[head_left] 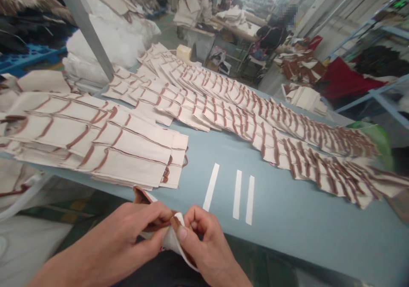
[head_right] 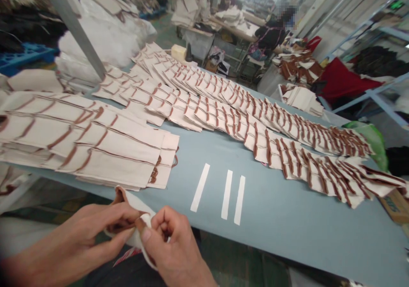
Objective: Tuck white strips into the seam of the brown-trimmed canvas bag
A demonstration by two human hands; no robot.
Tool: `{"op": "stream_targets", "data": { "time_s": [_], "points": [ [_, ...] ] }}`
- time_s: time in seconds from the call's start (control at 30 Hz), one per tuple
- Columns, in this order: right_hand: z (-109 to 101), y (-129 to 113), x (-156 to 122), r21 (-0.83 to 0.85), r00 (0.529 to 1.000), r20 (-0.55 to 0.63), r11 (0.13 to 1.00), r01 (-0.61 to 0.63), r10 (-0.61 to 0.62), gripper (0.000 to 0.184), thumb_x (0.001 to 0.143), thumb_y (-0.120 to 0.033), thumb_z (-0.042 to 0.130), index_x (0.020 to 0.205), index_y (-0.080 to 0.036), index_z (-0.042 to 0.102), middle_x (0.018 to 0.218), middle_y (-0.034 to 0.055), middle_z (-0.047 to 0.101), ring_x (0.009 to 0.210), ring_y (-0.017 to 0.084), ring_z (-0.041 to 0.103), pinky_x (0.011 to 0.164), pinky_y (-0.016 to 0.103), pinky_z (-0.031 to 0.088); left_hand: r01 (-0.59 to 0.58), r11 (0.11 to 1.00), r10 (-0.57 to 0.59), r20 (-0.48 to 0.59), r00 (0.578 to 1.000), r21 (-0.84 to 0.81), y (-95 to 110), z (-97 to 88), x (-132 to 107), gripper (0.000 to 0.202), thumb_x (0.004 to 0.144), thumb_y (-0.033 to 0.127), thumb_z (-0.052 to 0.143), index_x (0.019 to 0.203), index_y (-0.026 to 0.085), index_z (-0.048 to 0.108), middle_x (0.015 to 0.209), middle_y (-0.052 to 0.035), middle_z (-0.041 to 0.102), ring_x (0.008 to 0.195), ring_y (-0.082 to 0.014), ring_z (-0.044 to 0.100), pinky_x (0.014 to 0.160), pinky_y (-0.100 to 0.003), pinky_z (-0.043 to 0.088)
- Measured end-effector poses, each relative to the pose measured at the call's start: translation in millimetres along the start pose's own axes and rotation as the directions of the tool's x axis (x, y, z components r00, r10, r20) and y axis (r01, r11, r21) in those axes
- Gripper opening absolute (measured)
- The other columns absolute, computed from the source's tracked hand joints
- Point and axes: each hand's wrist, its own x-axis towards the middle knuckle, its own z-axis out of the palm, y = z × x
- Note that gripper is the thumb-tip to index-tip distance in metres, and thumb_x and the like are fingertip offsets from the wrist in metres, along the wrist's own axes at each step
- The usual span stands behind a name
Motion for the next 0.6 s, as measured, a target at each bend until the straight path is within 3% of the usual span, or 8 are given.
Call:
{"op": "stream_targets", "data": {
  "time_s": [0.07, 0.17, 0.37, 0.47, 0.6],
  "points": [
    [-0.9, -1.6, 0.6, 0.025, 1.0, 0.0, 1.0, 0.011, -0.011, 0.062, 0.096, -0.082, 0.066, 0.082, -0.025, 0.047, 0.063, -0.0103, 0.04, 0.056, 0.01, 0.031, 0.054, 0.026, 0.024, -0.002, 0.999, 0.003, 0.04, 0.999, -0.035, 1.2, -0.6, 3.2, 0.025, 0.095, 0.013, 0.054, 0.096, 0.027, 0.075, 0.084, 0.0079, 0.081, 0.076, -0.0111, 0.074, 0.067, -0.017, 0.049],
    [-1.8, -1.5, 0.3, -0.024, 0.998, -0.024, 0.998, 0.058, -0.059, 0.055, 0.102, -0.072, 0.065, 0.08, -0.025, 0.047, 0.063, -0.0097, 0.041, 0.058, 0.01, 0.033, 0.055, 0.027, 0.025, -0.025, 1.0, 0.025, 0.056, 0.998, -0.009, 2.3, -1.8, 8.3, 0.023, 0.097, 0.014, 0.053, 0.095, 0.025, 0.074, 0.082, 0.0055, 0.08, 0.081, -0.0132, 0.074, 0.066, -0.019, 0.046],
    [-1.0, 0.9, -4.6, -0.239, 0.985, -0.089, 0.963, 0.124, -0.149, 0.041, 0.105, -0.049, 0.062, 0.076, -0.024, 0.048, 0.067, -0.0074, 0.046, 0.065, 0.012, 0.041, 0.064, 0.027, 0.031, -0.131, 0.987, 0.126, 0.057, 0.99, 0.091, 4.5, 1.7, 18.4, 0.025, 0.088, 0.009, 0.051, 0.082, 0.024, 0.07, 0.069, 0.0053, 0.072, 0.061, -0.0118, 0.064, 0.06, -0.025, 0.038],
    [0.8, 2.3, -5.6, -0.239, 0.981, -0.098, 0.961, 0.138, -0.165, 0.037, 0.103, -0.045, 0.061, 0.076, -0.024, 0.047, 0.065, -0.0078, 0.046, 0.062, 0.012, 0.04, 0.061, 0.028, 0.03, -0.154, 0.972, 0.153, 0.022, 0.988, 0.18, 4.2, 7.7, 18.9, 0.024, 0.089, 0.009, 0.052, 0.081, 0.024, 0.07, 0.07, 0.0028, 0.074, 0.061, -0.0147, 0.067, 0.06, -0.029, 0.038],
    [3.1, 7.4, -5.2, -0.24, 0.977, -0.093, 0.957, 0.165, -0.192, 0.035, 0.104, -0.042, 0.06, 0.076, -0.025, 0.047, 0.061, -0.0092, 0.042, 0.056, 0.011, 0.036, 0.056, 0.028, 0.025, -0.245, 0.918, 0.284, -0.087, 0.955, 0.311, 2.6, 16.1, 19.2, 0.028, 0.093, 0.009, 0.047, 0.077, 0.022, 0.067, 0.067, 0.0005, 0.074, 0.057, -0.0169, 0.069, 0.058, -0.032, 0.037]
  ]
}}
